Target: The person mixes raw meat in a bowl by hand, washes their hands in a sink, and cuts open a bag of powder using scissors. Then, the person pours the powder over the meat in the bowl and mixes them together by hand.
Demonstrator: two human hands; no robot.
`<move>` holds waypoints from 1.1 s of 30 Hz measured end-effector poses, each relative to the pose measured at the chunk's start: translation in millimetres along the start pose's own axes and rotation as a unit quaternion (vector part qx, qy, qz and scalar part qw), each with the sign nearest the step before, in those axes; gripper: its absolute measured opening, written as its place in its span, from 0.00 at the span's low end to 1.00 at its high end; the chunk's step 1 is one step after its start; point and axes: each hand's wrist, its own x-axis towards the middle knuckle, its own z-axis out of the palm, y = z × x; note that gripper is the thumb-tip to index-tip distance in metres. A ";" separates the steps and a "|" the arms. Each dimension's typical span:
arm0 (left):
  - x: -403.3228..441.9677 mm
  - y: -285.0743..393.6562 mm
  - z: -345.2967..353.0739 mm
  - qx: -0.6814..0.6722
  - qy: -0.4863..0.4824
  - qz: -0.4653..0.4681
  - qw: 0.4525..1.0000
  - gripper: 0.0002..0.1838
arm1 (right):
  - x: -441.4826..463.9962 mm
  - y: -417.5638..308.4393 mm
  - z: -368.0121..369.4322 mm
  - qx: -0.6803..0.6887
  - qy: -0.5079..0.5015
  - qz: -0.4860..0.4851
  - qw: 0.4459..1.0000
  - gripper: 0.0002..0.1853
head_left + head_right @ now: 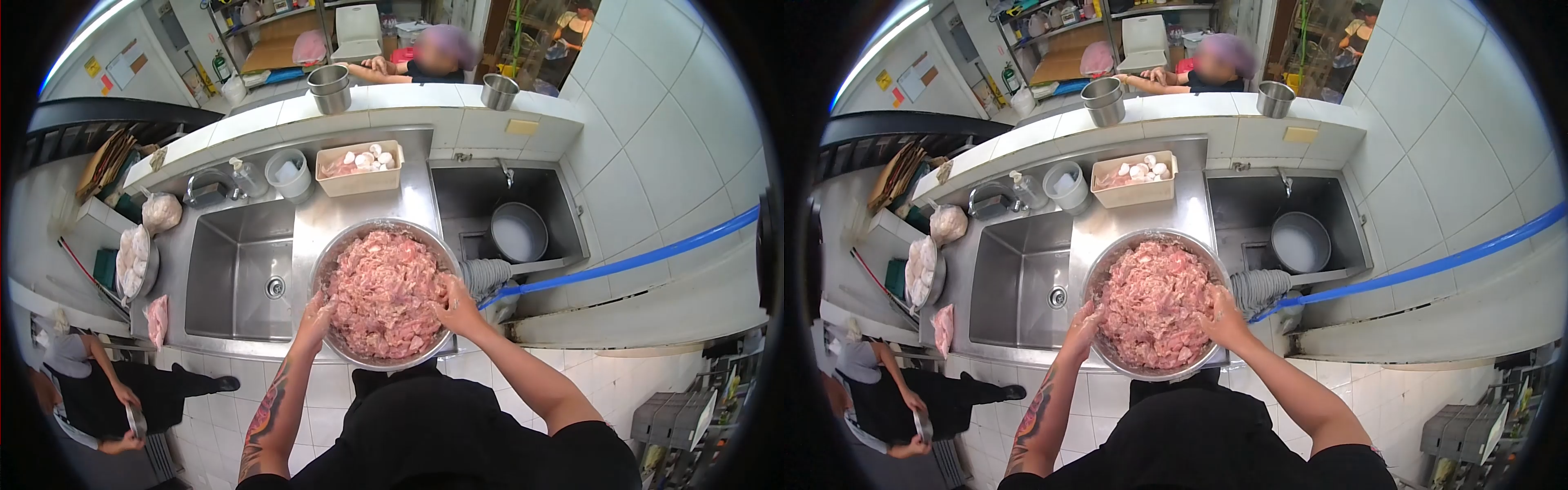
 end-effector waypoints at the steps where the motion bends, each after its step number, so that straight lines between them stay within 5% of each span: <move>1: -0.9 3.9 1.4 0.000 0.000 0.001 1.000 0.36 | 1.2 -1.0 0.3 -0.001 0.001 -0.001 1.000 0.38; 3: -0.1 9.9 2.5 -0.033 0.035 -0.089 0.995 0.35 | 4.4 -4.3 1.2 -0.015 -0.009 -0.002 1.000 0.42; 10: 15.9 -16.0 -10.9 -0.031 0.059 -0.156 0.986 0.27 | 0.6 12.9 23.2 -0.020 -0.030 0.064 0.997 0.43; 12: 14.4 -13.5 -8.1 -0.079 -0.064 -0.165 0.981 0.26 | 4.0 2.4 23.9 0.289 -0.139 0.170 0.932 0.39; 13: 15.8 -19.3 -6.9 -0.079 -0.065 -0.168 0.981 0.26 | 2.5 -4.8 24.7 0.289 -0.138 0.173 0.931 0.39; 18: 11.5 -15.4 21.2 -0.056 -0.099 -0.238 0.965 0.30 | 22.0 -15.4 40.6 0.475 -0.251 0.415 0.734 0.34; 22: 27.9 -47.5 27.1 0.044 -0.142 -0.233 0.961 0.34 | 31.2 -21.0 51.2 0.486 -0.250 0.430 0.718 0.35; 24: 28.2 -43.0 30.3 0.011 -0.169 -0.326 0.930 0.39 | 34.6 -24.5 56.9 0.482 -0.253 0.474 0.692 0.35; 28: 22.2 -48.1 37.2 -0.074 -0.156 -0.294 0.940 0.40 | 34.4 -28.4 68.6 0.452 -0.261 0.501 0.690 0.47; 33: 23.6 -52.2 38.6 -0.064 -0.176 -0.247 0.951 0.41 | 20.4 -17.2 100.4 0.521 -0.281 0.502 0.630 0.48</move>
